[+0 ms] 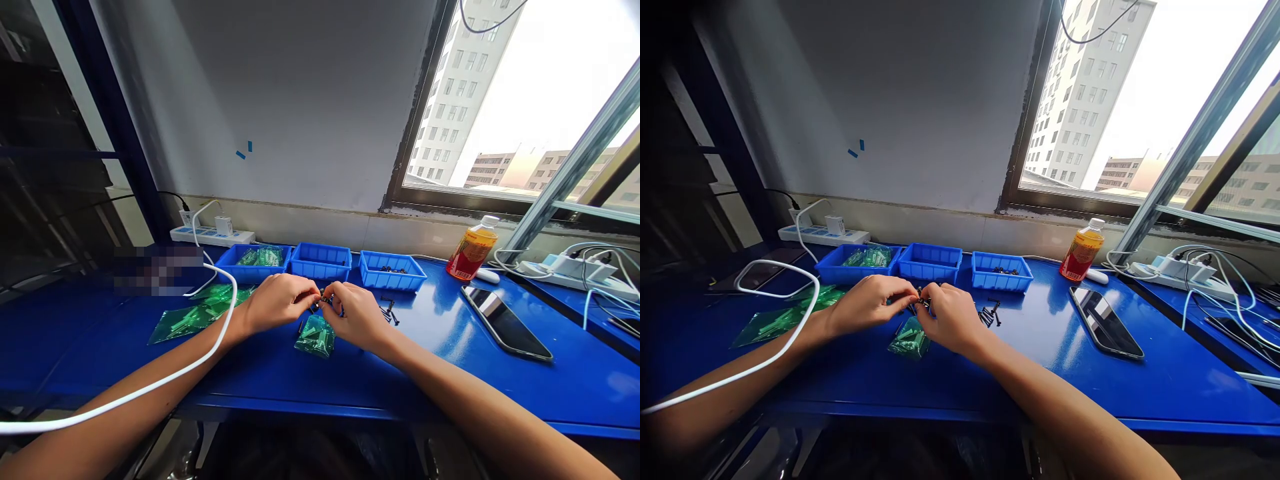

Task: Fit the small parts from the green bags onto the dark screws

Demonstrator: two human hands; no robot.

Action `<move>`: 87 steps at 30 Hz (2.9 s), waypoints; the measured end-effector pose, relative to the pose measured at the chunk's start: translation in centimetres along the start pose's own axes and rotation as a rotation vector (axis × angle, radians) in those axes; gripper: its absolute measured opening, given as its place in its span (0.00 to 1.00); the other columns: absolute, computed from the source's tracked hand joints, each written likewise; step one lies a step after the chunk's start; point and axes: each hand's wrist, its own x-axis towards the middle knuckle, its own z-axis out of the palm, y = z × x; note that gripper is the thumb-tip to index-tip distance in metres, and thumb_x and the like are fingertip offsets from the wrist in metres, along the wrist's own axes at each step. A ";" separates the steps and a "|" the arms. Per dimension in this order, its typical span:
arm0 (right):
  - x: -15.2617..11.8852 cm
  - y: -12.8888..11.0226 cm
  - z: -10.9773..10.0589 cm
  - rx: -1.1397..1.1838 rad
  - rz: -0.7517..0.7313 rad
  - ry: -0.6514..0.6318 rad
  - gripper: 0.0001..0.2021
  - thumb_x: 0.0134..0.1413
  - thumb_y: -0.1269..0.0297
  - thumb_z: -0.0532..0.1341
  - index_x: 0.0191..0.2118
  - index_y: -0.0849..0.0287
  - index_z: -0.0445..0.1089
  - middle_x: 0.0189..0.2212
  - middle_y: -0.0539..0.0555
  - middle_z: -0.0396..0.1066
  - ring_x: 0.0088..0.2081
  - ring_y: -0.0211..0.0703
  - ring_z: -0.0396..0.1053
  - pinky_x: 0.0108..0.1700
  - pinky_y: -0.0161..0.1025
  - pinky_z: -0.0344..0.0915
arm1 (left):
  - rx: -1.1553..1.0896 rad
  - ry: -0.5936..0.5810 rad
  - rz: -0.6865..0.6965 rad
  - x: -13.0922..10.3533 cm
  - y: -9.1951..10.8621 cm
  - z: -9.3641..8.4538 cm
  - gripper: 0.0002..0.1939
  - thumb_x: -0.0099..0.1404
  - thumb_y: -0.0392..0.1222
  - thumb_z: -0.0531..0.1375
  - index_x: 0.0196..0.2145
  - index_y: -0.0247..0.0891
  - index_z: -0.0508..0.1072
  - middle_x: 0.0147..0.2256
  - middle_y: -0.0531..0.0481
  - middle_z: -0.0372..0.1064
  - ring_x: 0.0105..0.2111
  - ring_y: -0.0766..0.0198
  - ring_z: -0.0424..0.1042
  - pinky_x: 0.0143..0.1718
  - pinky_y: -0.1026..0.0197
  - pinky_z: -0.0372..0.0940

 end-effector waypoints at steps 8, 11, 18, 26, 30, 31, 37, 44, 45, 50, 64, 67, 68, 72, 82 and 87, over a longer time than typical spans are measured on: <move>-0.1 -0.2 -0.2 -0.005 0.001 -0.028 0.05 0.48 0.66 0.60 0.26 0.59 0.64 0.18 0.47 0.63 0.23 0.34 0.61 0.25 0.31 0.52 | -0.042 -0.005 0.005 -0.1 -0.1 0.0 0.09 0.60 0.38 0.55 0.30 0.37 0.75 0.27 0.52 0.73 0.26 0.67 0.69 0.26 0.68 0.58; -0.1 -0.2 -0.2 0.009 0.004 -0.020 0.06 0.49 0.66 0.59 0.25 0.58 0.63 0.18 0.46 0.62 0.22 0.34 0.60 0.25 0.31 0.52 | -0.067 -0.001 -0.034 0.0 -0.3 0.1 0.07 0.59 0.39 0.56 0.29 0.37 0.74 0.25 0.53 0.72 0.24 0.68 0.68 0.25 0.68 0.57; 0.1 0.0 -0.1 0.026 0.040 0.015 0.03 0.49 0.67 0.59 0.28 0.59 0.65 0.18 0.47 0.64 0.23 0.34 0.62 0.26 0.31 0.53 | -0.135 0.003 -0.057 0.1 -0.3 0.2 0.08 0.58 0.41 0.55 0.34 0.37 0.71 0.23 0.55 0.68 0.23 0.69 0.66 0.24 0.68 0.58; 0.0 0.0 -0.1 0.042 0.031 0.021 0.02 0.51 0.66 0.58 0.32 0.58 0.65 0.19 0.46 0.66 0.24 0.35 0.64 0.27 0.31 0.54 | -0.123 0.036 -0.001 0.0 -0.4 0.4 0.07 0.59 0.38 0.53 0.30 0.37 0.70 0.23 0.55 0.68 0.22 0.69 0.66 0.24 0.68 0.58; -0.1 0.0 -0.1 0.060 0.003 0.047 0.06 0.51 0.67 0.57 0.37 0.57 0.64 0.21 0.46 0.66 0.25 0.36 0.65 0.28 0.31 0.55 | -0.118 0.066 0.010 0.0 -0.4 0.3 0.08 0.59 0.38 0.53 0.33 0.37 0.71 0.26 0.53 0.71 0.24 0.68 0.68 0.26 0.68 0.60; -0.1 0.1 -0.1 0.067 -0.005 0.048 0.07 0.51 0.67 0.57 0.38 0.57 0.63 0.22 0.46 0.66 0.25 0.36 0.65 0.28 0.31 0.55 | -0.114 0.066 0.011 0.0 -0.4 0.3 0.08 0.59 0.37 0.53 0.33 0.37 0.71 0.26 0.53 0.72 0.24 0.68 0.68 0.26 0.68 0.60; 0.0 0.1 0.0 0.067 -0.014 0.061 0.02 0.51 0.70 0.57 0.33 0.57 0.64 0.21 0.47 0.66 0.25 0.36 0.64 0.28 0.31 0.55 | -0.103 0.046 0.000 -0.1 -0.2 0.2 0.08 0.60 0.36 0.54 0.33 0.37 0.72 0.26 0.54 0.71 0.23 0.68 0.68 0.26 0.68 0.59; 0.0 0.1 -0.2 0.079 -0.036 0.076 0.01 0.51 0.68 0.58 0.30 0.58 0.63 0.21 0.47 0.66 0.24 0.35 0.64 0.27 0.31 0.55 | -0.133 0.038 -0.054 0.0 0.0 0.0 0.07 0.61 0.39 0.55 0.31 0.37 0.72 0.23 0.54 0.70 0.23 0.68 0.66 0.25 0.68 0.57; 0.0 0.0 -0.3 0.079 -0.041 0.076 0.01 0.51 0.68 0.58 0.30 0.58 0.63 0.21 0.47 0.66 0.24 0.35 0.64 0.27 0.31 0.55 | -0.133 0.045 -0.049 0.0 0.0 0.1 0.07 0.60 0.38 0.55 0.31 0.36 0.72 0.23 0.54 0.69 0.23 0.68 0.66 0.25 0.68 0.57; 0.0 0.0 -0.3 0.053 -0.022 0.075 0.02 0.51 0.68 0.58 0.30 0.58 0.63 0.21 0.47 0.66 0.25 0.36 0.64 0.27 0.31 0.55 | -0.139 0.090 -0.027 -0.1 -0.1 0.3 0.06 0.60 0.38 0.56 0.30 0.36 0.72 0.21 0.55 0.69 0.21 0.69 0.65 0.24 0.68 0.57; 0.0 0.0 -0.2 0.065 -0.021 0.115 0.02 0.51 0.67 0.56 0.33 0.58 0.64 0.21 0.48 0.67 0.24 0.36 0.64 0.27 0.32 0.57 | -0.151 0.154 0.020 -0.2 -0.3 0.5 0.04 0.60 0.39 0.55 0.33 0.37 0.67 0.21 0.57 0.66 0.21 0.71 0.66 0.23 0.70 0.58; -0.1 0.0 -0.2 0.072 -0.039 0.121 0.03 0.51 0.68 0.56 0.34 0.58 0.64 0.21 0.48 0.67 0.24 0.36 0.64 0.27 0.32 0.57 | -0.174 0.164 0.063 -0.3 -0.3 0.5 0.04 0.60 0.38 0.54 0.32 0.37 0.67 0.21 0.57 0.66 0.20 0.71 0.65 0.23 0.70 0.59; -0.1 0.0 -0.2 0.075 -0.043 0.124 0.03 0.51 0.68 0.56 0.33 0.58 0.64 0.21 0.48 0.67 0.24 0.36 0.64 0.27 0.32 0.58 | -0.179 0.166 0.072 -0.3 -0.2 0.4 0.04 0.59 0.38 0.54 0.32 0.37 0.67 0.21 0.57 0.65 0.20 0.71 0.65 0.23 0.70 0.59; -0.1 0.0 -0.2 0.080 -0.041 0.112 0.03 0.51 0.69 0.56 0.34 0.58 0.64 0.21 0.48 0.67 0.24 0.36 0.65 0.27 0.32 0.57 | -0.182 0.171 0.071 -0.3 -0.2 0.4 0.04 0.59 0.38 0.54 0.31 0.37 0.68 0.21 0.57 0.65 0.20 0.72 0.64 0.23 0.70 0.59; -0.1 0.0 -0.1 0.071 -0.032 0.118 0.05 0.50 0.69 0.56 0.36 0.58 0.63 0.21 0.47 0.67 0.24 0.36 0.65 0.27 0.32 0.57 | -0.179 0.189 0.061 -0.3 -0.3 0.4 0.05 0.59 0.38 0.54 0.31 0.37 0.69 0.21 0.56 0.66 0.21 0.71 0.64 0.23 0.70 0.58; -0.1 0.0 -0.1 0.066 -0.032 0.137 0.06 0.50 0.68 0.56 0.36 0.58 0.63 0.21 0.47 0.66 0.23 0.36 0.64 0.27 0.32 0.56 | -0.166 0.210 0.068 -0.3 -0.2 0.3 0.05 0.60 0.39 0.55 0.30 0.37 0.69 0.20 0.56 0.65 0.20 0.71 0.63 0.23 0.70 0.57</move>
